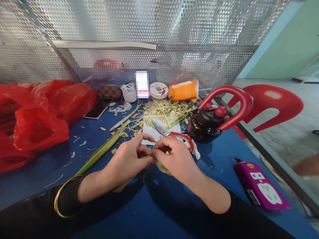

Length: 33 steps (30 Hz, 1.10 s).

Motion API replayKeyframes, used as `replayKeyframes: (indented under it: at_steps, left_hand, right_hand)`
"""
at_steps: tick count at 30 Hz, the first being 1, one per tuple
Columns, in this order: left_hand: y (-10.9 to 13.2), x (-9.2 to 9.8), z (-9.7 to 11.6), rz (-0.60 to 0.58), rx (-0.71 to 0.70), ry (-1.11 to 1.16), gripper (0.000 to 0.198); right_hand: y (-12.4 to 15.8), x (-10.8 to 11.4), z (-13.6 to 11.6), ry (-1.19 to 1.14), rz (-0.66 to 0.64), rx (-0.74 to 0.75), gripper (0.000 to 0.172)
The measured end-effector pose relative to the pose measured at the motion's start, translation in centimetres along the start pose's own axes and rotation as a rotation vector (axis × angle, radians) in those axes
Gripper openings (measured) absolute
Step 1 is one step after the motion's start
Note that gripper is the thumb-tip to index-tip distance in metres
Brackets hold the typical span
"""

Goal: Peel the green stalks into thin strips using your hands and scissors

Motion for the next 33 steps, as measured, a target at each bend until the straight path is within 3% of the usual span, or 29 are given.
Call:
replayKeyframes:
  at_steps: [4,7,10,19,23,28,33]
  left_hand:
    - [-0.3,-0.4,-0.5,-0.049,0.034,0.122,0.037]
    - [-0.5,-1.4,-1.2,-0.167,0.097,0.299,0.02]
    - [-0.4,-2.2,-1.5,-0.256,0.136,0.337,0.011]
    - [-0.3,-2.2,-1.1,-0.422,0.091,0.359,0.014]
    - [-0.2,-2.3,-1.2,-0.465,0.097,0.348,0.02]
    - [0.1,-2.3,-0.8,-0.48,0.066,0.254,0.014]
    - [0.5,-2.6,-1.0,-0.547,0.093,0.292,0.022]
  right_hand:
    - [0.0,-0.1,0.2,-0.138,-0.008,-0.047,0.011]
    - [0.0,-0.4,0.6,-0.309,-0.001,-0.128,0.011]
    - [0.0,-0.5,0.8,-0.393,0.042,-0.127,0.014]
    - [-0.1,0.8,1.3,-0.498,0.279,-0.018,0.02]
    - [-0.3,0.8,1.7,-0.594,0.29,-0.063,0.021]
    - [-0.7,0.8,2.2,-0.762,0.29,-0.127,0.022]
    - [-0.7,2.4,2.1,-0.908,0.429,0.034,0.018]
Point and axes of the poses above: each hand's wrist, its own y-axis away from the middle knuckle, its own x-axis out of the back of the hand, z = x × y, the point moved 5 cm from there along -y, towards the middle knuckle, and after that the axes turned 5 degrees about -z, right-handed, at the moved point
